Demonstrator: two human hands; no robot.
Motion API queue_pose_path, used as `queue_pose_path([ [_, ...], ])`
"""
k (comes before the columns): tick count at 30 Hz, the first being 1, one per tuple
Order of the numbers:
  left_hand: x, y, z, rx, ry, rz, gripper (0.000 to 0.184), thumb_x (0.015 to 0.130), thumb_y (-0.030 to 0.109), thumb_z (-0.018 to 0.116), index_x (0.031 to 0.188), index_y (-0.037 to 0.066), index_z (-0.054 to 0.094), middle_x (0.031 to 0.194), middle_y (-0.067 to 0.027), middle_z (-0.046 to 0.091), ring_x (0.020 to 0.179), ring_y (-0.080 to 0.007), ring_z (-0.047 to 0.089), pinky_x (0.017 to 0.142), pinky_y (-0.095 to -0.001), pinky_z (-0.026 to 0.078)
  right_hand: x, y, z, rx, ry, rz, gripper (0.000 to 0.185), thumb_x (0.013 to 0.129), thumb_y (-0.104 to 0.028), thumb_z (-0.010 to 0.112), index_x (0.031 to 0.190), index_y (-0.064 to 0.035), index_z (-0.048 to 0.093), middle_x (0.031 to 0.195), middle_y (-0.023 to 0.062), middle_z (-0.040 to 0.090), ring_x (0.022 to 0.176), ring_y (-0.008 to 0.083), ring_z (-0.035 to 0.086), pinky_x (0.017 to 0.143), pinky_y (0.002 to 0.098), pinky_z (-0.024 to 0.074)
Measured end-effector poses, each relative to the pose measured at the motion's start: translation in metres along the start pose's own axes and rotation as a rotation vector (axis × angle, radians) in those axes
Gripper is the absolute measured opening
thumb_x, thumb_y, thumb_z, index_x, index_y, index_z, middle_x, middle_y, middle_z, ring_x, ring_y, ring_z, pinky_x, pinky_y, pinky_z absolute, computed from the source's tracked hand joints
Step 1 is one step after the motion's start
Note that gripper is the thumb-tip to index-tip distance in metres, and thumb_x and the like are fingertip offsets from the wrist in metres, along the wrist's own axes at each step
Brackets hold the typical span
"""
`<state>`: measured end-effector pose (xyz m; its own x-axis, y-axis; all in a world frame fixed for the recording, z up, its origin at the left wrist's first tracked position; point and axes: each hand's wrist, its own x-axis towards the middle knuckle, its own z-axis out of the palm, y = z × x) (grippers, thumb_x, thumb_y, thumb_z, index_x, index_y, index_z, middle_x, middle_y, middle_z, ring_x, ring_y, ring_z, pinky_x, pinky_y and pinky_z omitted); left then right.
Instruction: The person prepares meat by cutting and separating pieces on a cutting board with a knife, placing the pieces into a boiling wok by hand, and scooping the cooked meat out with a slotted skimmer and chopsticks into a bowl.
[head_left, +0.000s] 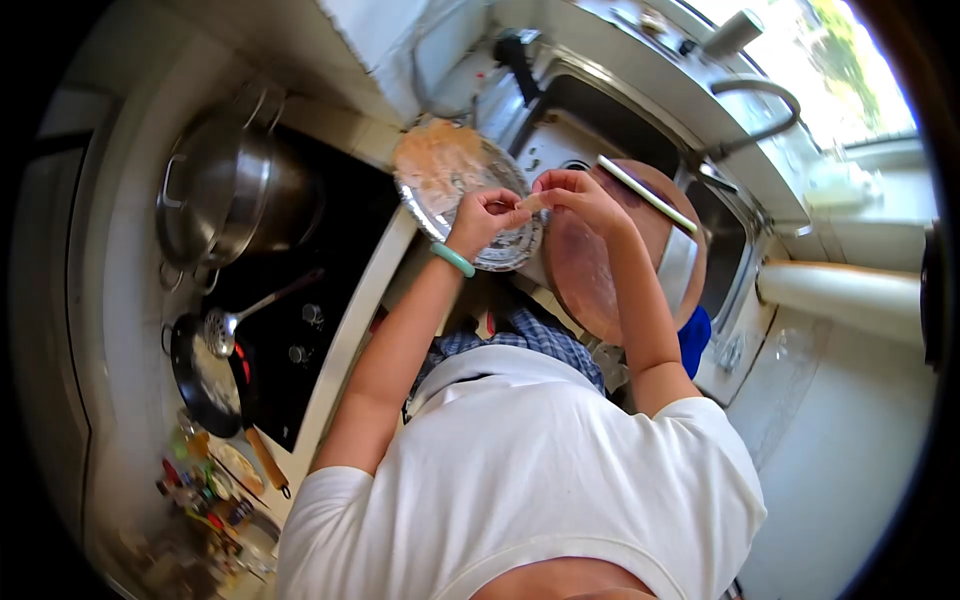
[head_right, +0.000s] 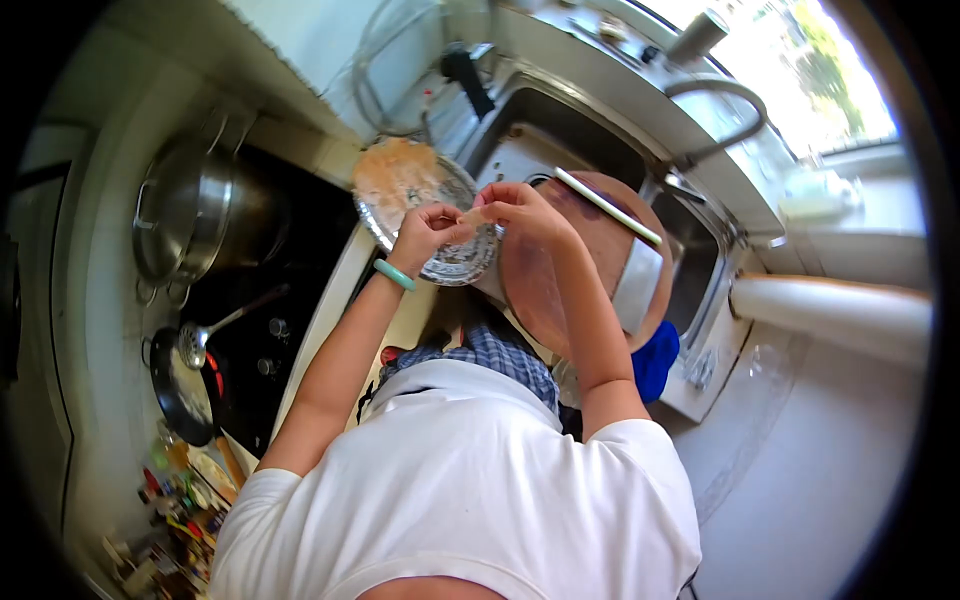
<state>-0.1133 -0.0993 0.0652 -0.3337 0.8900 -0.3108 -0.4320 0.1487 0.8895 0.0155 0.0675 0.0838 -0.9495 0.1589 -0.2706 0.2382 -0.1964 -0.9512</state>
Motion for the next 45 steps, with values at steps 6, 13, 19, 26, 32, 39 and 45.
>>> queue_pose_path([
  [6,0.027,-0.038,0.104,0.160,-0.254,-0.001,0.017,0.082,0.009,0.065,0.094,-0.003,0.065,0.084,-0.0042,0.065,0.078,-0.0101,0.061,0.072,-0.0226,0.050,-0.105,0.028,-0.039,0.075,0.463,-0.061,0.011,0.081,-0.014,0.057,0.089,-0.0071,0.063,0.081,-0.0048,0.060,0.075,0.0043,0.052,0.064,0.0181,0.0395],
  [13,0.045,-0.117,0.148,0.143,0.083,-0.140,0.014,0.084,-0.001,0.057,0.097,-0.007,0.061,0.088,-0.0084,0.062,0.076,-0.0150,0.062,0.062,-0.0249,0.057,-0.208,0.075,-0.014,-0.819,1.292,0.506,0.041,0.079,-0.030,0.069,0.098,0.0032,0.057,0.093,0.0176,0.063,0.084,0.0319,0.060,0.077,0.0393,0.0472],
  [19,0.026,-0.126,0.113,0.226,0.059,-0.156,0.018,0.084,-0.001,0.057,0.101,-0.006,0.056,0.089,-0.0072,0.061,0.081,-0.0155,0.062,0.065,-0.0253,0.057,-0.210,0.112,0.052,-0.796,1.254,0.738,0.045,0.075,-0.022,0.071,0.099,0.0082,0.047,0.096,0.0266,0.057,0.094,0.0400,0.056,0.080,0.0447,0.0462],
  [26,-0.001,-0.074,0.114,0.931,-0.059,0.150,0.026,0.079,0.004,0.061,0.105,0.003,0.053,0.091,-0.0105,0.059,0.086,-0.0220,0.062,0.067,-0.0310,0.053,-0.214,0.120,0.058,-0.622,1.393,0.630,0.032,0.077,-0.013,0.062,0.096,0.0076,0.047,0.091,0.0268,0.057,0.087,0.0402,0.058,0.075,0.0440,0.0460],
  [32,0.012,-0.094,0.104,1.205,-0.337,1.038,0.020,0.075,0.009,0.063,0.094,0.003,0.060,0.098,-0.0095,0.057,0.096,-0.0280,0.057,0.086,-0.0388,0.046,-0.229,0.062,0.112,-0.193,1.242,0.495,0.035,0.088,-0.028,0.058,0.083,0.0067,0.054,0.068,0.0250,0.055,0.062,0.0372,0.054,0.058,0.0399,0.0423],
  [39,0.020,-0.106,0.098,1.120,-0.443,1.018,0.020,0.073,0.006,0.063,0.092,0.002,0.061,0.099,-0.0091,0.059,0.100,-0.0257,0.056,0.088,-0.0361,0.046,-0.204,0.062,0.137,-0.323,1.142,0.446,0.035,0.089,-0.026,0.057,0.084,0.0083,0.055,0.066,0.0265,0.057,0.065,0.0437,0.056,0.059,0.0448,0.0428],
  [45,0.023,-0.103,0.098,1.160,-0.499,0.995,0.021,0.074,0.007,0.061,0.094,0.002,0.061,0.102,-0.0099,0.059,0.100,-0.0259,0.056,0.088,-0.0358,0.046,-0.205,0.067,0.141,-0.345,1.113,0.463,0.032,0.090,-0.023,0.055,0.080,0.0071,0.054,0.064,0.0245,0.054,0.061,0.0401,0.053,0.057,0.0413,0.0411],
])
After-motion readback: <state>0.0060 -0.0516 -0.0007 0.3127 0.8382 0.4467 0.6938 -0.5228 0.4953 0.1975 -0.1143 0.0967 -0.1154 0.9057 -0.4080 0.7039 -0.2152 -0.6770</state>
